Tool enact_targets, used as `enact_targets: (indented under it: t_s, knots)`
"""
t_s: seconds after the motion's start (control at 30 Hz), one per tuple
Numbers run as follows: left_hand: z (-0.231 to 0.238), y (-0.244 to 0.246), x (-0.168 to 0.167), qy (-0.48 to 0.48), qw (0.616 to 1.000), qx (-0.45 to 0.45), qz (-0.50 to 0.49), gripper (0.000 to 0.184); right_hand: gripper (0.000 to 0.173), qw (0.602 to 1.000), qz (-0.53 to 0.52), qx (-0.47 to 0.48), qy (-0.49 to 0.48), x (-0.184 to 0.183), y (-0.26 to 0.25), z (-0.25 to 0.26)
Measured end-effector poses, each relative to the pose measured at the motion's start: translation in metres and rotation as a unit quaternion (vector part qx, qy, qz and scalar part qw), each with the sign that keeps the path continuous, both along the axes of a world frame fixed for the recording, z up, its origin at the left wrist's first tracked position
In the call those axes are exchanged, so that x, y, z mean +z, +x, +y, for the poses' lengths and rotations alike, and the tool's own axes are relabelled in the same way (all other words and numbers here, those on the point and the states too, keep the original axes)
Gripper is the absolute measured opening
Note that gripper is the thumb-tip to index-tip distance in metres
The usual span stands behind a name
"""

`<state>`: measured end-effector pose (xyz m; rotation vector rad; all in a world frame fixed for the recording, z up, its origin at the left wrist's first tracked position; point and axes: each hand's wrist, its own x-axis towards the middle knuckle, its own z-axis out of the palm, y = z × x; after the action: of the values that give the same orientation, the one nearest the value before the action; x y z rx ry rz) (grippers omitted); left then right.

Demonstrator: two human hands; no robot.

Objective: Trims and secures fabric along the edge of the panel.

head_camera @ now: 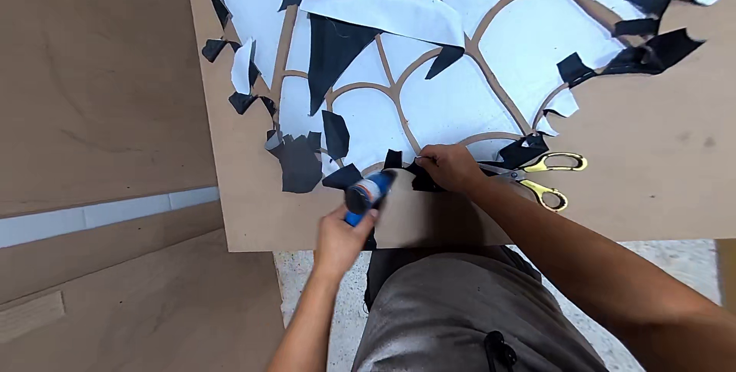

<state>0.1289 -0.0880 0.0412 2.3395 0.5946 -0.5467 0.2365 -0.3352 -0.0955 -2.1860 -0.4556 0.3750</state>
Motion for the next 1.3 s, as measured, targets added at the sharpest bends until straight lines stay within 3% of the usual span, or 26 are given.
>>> enact_targets:
  t_s: [0.1,0.23,0.53,0.63,0.73,0.77,0.83,0.9,1.0,1.1,1.3]
  knots:
    - [-0.036,0.005,-0.013,0.03,0.999,-0.042,0.008,0.026,0.021,1.0,-0.008,-0.024,0.004,0.0,-0.004,0.001]
    - [-0.05,0.019,-0.02,0.066,0.995,-0.056,0.054,0.029,0.022,0.999,-0.016,-0.028,0.005,-0.002,-0.005,0.003]
    - [-0.054,0.027,-0.017,0.064,0.99,-0.081,0.097,0.029,0.023,0.999,0.009,-0.028,0.016,0.0,-0.004,0.0]
    - [-0.035,0.022,-0.009,0.039,0.996,-0.031,0.071,0.031,0.02,0.999,-0.014,-0.037,0.034,0.011,-0.015,-0.009]
    - [-0.004,0.01,0.007,0.044,0.997,0.016,0.054,0.033,0.056,0.989,-0.104,0.03,-0.098,0.012,-0.049,-0.009]
    - [0.005,0.007,0.01,0.056,0.997,0.016,0.052,0.032,0.057,0.98,-0.121,0.053,-0.148,0.01,-0.057,-0.006]
    - [0.014,0.003,0.01,0.073,0.996,0.008,0.052,0.031,0.038,0.97,-0.125,0.075,-0.195,0.008,-0.052,0.0]
    - [0.015,-0.002,0.009,0.067,0.996,-0.008,0.062,0.029,0.024,0.974,-0.1,0.112,-0.169,0.007,-0.036,-0.001]
    - [-0.001,-0.004,0.001,0.046,0.995,-0.051,0.068,0.027,0.026,0.976,-0.118,0.169,-0.075,-0.002,-0.021,-0.025]
    - [-0.021,-0.005,-0.008,0.034,0.993,-0.094,0.062,0.025,0.031,0.979,-0.147,0.144,-0.014,-0.012,-0.027,-0.043]
    - [-0.046,0.004,-0.018,0.044,0.99,-0.128,0.05,0.026,0.024,0.988,-0.131,0.076,0.015,-0.016,-0.033,-0.043]
